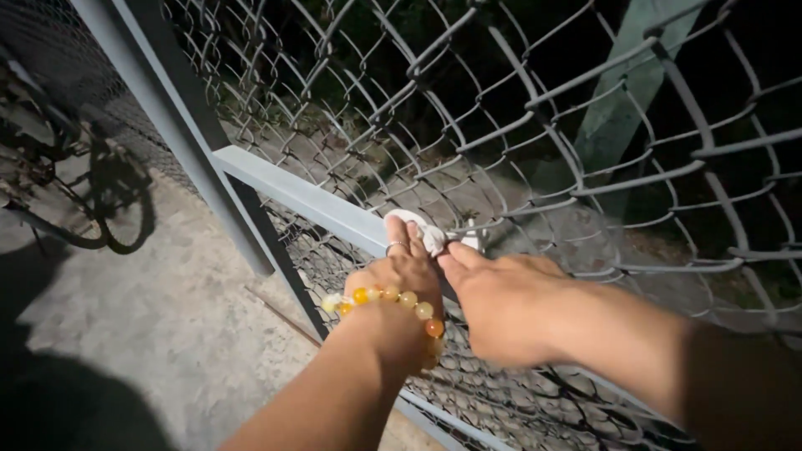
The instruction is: Wiping a metal fence with a white cloth.
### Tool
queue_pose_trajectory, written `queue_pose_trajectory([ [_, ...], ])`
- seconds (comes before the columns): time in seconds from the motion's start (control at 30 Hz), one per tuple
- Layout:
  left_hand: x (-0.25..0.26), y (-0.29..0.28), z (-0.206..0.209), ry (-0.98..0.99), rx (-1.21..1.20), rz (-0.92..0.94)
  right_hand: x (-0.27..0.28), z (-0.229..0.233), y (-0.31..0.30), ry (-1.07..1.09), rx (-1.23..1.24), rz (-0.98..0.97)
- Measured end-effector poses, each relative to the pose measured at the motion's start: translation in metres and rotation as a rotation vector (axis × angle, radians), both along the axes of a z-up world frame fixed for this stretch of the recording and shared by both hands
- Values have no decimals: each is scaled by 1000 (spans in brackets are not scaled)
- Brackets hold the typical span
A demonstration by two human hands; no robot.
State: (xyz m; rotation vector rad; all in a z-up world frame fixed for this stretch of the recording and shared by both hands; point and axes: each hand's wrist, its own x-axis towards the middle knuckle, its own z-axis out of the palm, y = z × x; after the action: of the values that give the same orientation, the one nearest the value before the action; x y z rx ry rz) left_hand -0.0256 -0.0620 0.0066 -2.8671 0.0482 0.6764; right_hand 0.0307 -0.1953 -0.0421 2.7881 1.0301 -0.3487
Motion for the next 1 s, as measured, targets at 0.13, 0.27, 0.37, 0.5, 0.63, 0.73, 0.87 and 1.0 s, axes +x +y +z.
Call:
queue_pose_trajectory([
  [0.13,-14,-30,-14,-19,-9,-68,-60,52,-10,108,-179,-149],
  [0.27,-25,-52,-31,-37,-195,51,-67,30,-30,70,-284,-206],
  [0.37,-33,-30,13,11,-122,36,-43,12,-15,-2,-100,-108],
  [0.5,-19,6,9,-37,-37,30,-30,48,46,41,-225,-20],
  [0.63,-28,-8,12,0,-47,22,-27,32,29,-7,-148,40],
  [0.73,-35,-21,13,33,-70,18,-60,54,14,149,-235,-161],
  [0.87,-41,-19,26,57,-90,8,-53,28,-2,108,-182,-124],
  [1.0,-14,12,2,-6,-30,36,-41,56,42,121,-224,-73],
])
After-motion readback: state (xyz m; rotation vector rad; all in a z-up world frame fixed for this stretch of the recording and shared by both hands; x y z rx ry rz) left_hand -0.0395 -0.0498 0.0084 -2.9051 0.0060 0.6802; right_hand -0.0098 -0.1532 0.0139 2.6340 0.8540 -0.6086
